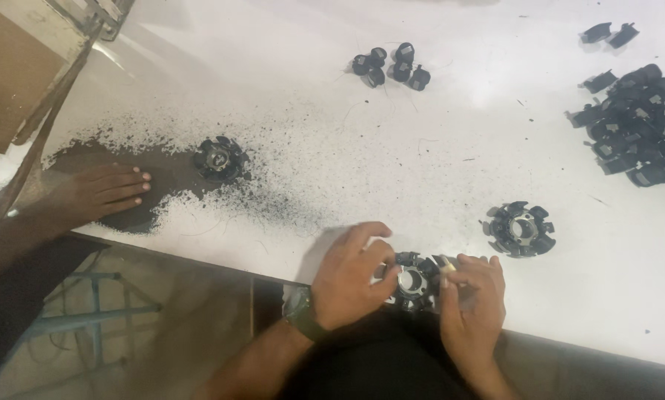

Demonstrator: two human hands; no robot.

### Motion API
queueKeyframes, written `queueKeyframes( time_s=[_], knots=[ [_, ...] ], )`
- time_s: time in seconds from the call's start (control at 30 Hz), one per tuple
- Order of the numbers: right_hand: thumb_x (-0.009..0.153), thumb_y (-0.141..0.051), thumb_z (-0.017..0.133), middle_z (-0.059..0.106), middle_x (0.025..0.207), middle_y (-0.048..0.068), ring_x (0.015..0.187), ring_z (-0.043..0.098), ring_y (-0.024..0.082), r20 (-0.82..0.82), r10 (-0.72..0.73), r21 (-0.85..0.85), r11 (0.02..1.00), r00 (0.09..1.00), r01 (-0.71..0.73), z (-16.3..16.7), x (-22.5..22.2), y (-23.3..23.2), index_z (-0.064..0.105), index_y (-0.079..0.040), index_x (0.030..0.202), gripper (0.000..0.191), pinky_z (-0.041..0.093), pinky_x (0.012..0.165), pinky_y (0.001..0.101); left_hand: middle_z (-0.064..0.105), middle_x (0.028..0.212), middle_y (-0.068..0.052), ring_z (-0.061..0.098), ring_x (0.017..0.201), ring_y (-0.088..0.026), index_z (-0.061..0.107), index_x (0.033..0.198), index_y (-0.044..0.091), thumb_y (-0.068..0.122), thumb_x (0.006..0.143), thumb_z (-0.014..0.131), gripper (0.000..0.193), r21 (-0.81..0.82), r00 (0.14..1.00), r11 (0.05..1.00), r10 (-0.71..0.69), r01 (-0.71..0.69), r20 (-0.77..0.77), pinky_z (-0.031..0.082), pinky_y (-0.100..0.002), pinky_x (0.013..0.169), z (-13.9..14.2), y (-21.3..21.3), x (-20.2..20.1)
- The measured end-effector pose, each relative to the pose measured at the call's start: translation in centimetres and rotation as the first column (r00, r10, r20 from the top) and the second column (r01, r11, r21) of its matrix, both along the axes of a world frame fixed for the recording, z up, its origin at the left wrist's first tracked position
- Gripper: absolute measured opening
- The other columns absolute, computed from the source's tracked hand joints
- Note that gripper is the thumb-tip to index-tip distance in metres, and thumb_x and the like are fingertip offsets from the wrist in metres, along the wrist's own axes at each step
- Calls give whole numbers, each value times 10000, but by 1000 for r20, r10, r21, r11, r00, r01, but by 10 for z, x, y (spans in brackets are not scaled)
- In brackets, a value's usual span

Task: The person assembles small black plastic rotor-like components at a workbench, fitting pieces together by hand and using a small handheld tool to press or adjust parts. Finished assemblies are set aside in piles on the table, and the person occasionally gathers completed parts together.

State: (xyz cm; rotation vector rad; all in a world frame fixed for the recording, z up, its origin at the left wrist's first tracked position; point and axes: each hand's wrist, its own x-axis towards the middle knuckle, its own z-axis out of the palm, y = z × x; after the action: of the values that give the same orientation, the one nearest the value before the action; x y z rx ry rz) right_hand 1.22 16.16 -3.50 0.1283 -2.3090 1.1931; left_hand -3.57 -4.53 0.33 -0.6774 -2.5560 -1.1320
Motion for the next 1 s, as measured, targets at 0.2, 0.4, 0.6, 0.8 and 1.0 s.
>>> queueKeyframes(
  time_s=[0.2, 0.4, 0.6, 0.8, 1.0],
  knots=[
    [892, -34, 705, 679, 998, 65, 1128, 660, 273, 46, 2, 130, 991, 999, -8, 8, -6, -4, 631, -97, 1006, 150, 323, 1244, 566, 623, 1180, -136, 635, 982, -273, 665, 953, 35, 171, 817, 762, 216, -96, 998, 994, -58, 56, -10, 533, -406, 790, 0, 26, -2],
    [894, -30, 693, 684, 1036, 64, 1124, 660, 271, 36, 17, 115, 993, 999, -21, 8, -7, -2, 623, -98, 1024, 162, 324, 1237, 565, 635, 1115, -99, 646, 936, -245, 654, 953, 45, 135, 861, 745, 158, -148, 996, 989, -4, 17, 89, 538, -382, 763, 1, 32, -2],
    [907, -23, 688, 679, 1037, 61, 1121, 657, 268, 58, 19, 102, 994, 998, -25, 7, -5, -1, 618, -99, 1022, 155, 317, 1242, 571, 651, 1195, -129, 670, 956, -258, 674, 994, 40, 170, 825, 755, 228, -28, 997, 997, -66, 65, -30, 552, -378, 782, 5, 21, -4],
    [904, -37, 694, 679, 1022, 51, 1111, 659, 265, 42, 23, 121, 992, 999, -28, 5, -7, 0, 614, -96, 1025, 157, 329, 1239, 577, 670, 1259, -85, 692, 984, -243, 725, 1070, 73, 155, 894, 730, 195, -119, 992, 987, -117, 111, -45, 568, -370, 830, -9, 27, -8],
    [897, -45, 710, 683, 1022, 52, 1110, 662, 270, 28, 14, 102, 995, 1000, -17, 6, -6, -1, 615, -95, 1028, 169, 342, 1224, 584, 683, 1251, -65, 702, 998, -234, 721, 1024, 80, 144, 894, 726, 144, -24, 995, 995, -98, 98, -13, 568, -367, 825, -10, 22, -6]
  ],
)
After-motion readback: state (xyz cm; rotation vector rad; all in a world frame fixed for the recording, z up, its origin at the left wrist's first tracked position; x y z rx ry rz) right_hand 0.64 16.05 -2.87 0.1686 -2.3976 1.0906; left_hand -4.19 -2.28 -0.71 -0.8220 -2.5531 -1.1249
